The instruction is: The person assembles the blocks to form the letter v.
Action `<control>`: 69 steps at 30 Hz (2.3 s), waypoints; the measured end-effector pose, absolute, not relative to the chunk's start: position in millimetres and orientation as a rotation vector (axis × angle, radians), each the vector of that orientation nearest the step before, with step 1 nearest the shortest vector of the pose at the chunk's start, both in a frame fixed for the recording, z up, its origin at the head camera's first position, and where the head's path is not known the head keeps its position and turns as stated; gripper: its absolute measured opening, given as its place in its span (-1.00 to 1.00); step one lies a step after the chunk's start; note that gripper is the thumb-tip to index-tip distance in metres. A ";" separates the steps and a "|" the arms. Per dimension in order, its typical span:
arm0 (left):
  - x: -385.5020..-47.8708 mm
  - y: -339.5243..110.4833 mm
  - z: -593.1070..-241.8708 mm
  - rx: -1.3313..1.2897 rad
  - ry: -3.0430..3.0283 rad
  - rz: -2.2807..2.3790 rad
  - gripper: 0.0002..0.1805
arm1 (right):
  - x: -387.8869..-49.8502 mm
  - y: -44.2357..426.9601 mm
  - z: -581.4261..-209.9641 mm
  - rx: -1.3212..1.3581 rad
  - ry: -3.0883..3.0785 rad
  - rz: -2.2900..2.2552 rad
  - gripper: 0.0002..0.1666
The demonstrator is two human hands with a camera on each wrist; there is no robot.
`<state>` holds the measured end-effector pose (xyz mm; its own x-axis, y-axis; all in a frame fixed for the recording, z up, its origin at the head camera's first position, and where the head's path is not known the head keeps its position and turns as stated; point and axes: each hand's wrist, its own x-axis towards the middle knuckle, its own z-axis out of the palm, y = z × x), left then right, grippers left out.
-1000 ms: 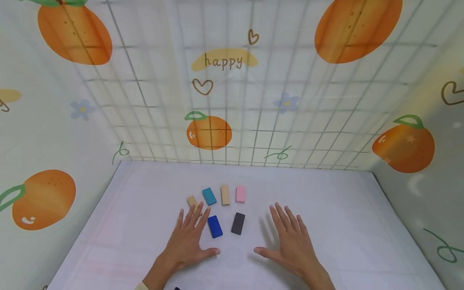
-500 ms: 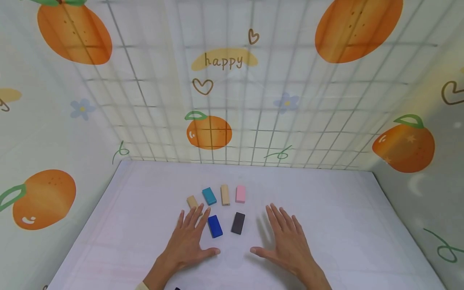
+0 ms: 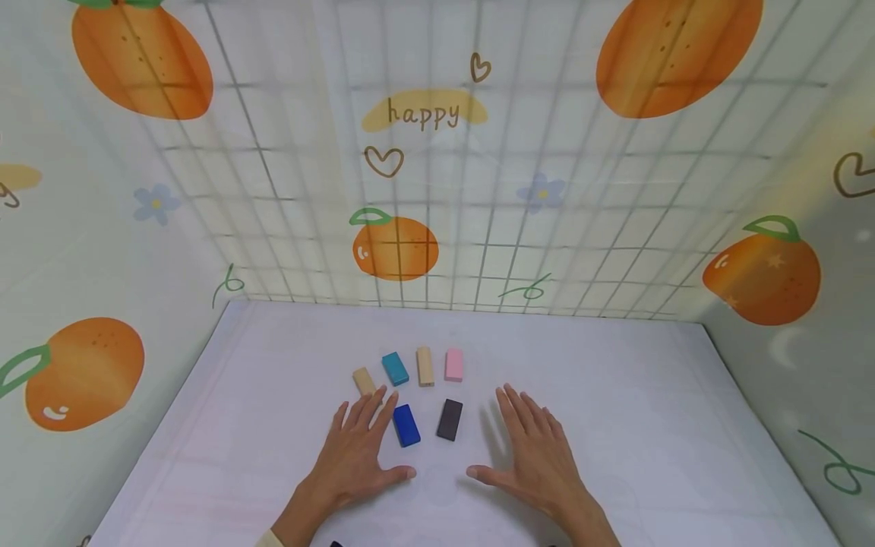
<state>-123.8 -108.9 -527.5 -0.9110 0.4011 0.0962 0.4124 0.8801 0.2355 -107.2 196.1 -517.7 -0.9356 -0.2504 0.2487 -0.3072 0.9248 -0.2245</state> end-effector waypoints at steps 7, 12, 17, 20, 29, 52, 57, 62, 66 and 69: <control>-124.9 -106.7 -529.2 -0.655 -3.000 -0.387 0.22 | -109.5 192.0 -517.7 0.417 -2.885 0.416 0.51; -124.7 -105.2 -529.0 -0.647 -3.015 -0.392 0.21 | -110.3 188.5 -517.4 0.404 -2.902 0.424 0.50; -124.5 -104.5 -528.5 -0.633 -3.024 -0.370 0.21 | -110.9 184.5 -514.7 0.383 -2.925 0.441 0.51; -124.8 -103.9 -528.7 -0.629 -3.034 -0.365 0.21 | -112.1 182.4 -513.9 0.360 -2.960 0.444 0.51; -126.0 -103.5 -529.3 -0.627 -3.052 -0.370 0.19 | -115.6 178.4 -515.2 0.338 -3.018 0.460 0.52; -127.6 -103.0 -530.1 -0.608 -3.092 -0.387 0.13 | -119.4 176.2 -517.0 0.387 -3.026 0.422 0.45; -128.0 -103.3 -530.0 -0.619 -3.086 -0.378 0.10 | -119.9 175.2 -517.2 0.401 -3.021 0.420 0.42; -128.8 -103.7 -531.2 -0.638 -3.065 -0.359 0.08 | -120.5 173.7 -516.0 0.419 -3.022 0.413 0.39; -128.9 -103.5 -532.3 -0.638 -3.059 -0.344 0.05 | -121.2 172.9 -515.9 0.423 -3.028 0.411 0.36; -129.2 -102.9 -532.5 -0.632 -3.062 -0.333 0.04 | -121.7 172.0 -516.0 0.420 -3.037 0.419 0.34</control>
<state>-129.2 -102.9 -532.5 -0.9191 0.3920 0.0398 0.3914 0.8966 0.2070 -121.7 172.0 -516.0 -0.9620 -0.2601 0.0835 -0.2730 0.9265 -0.2591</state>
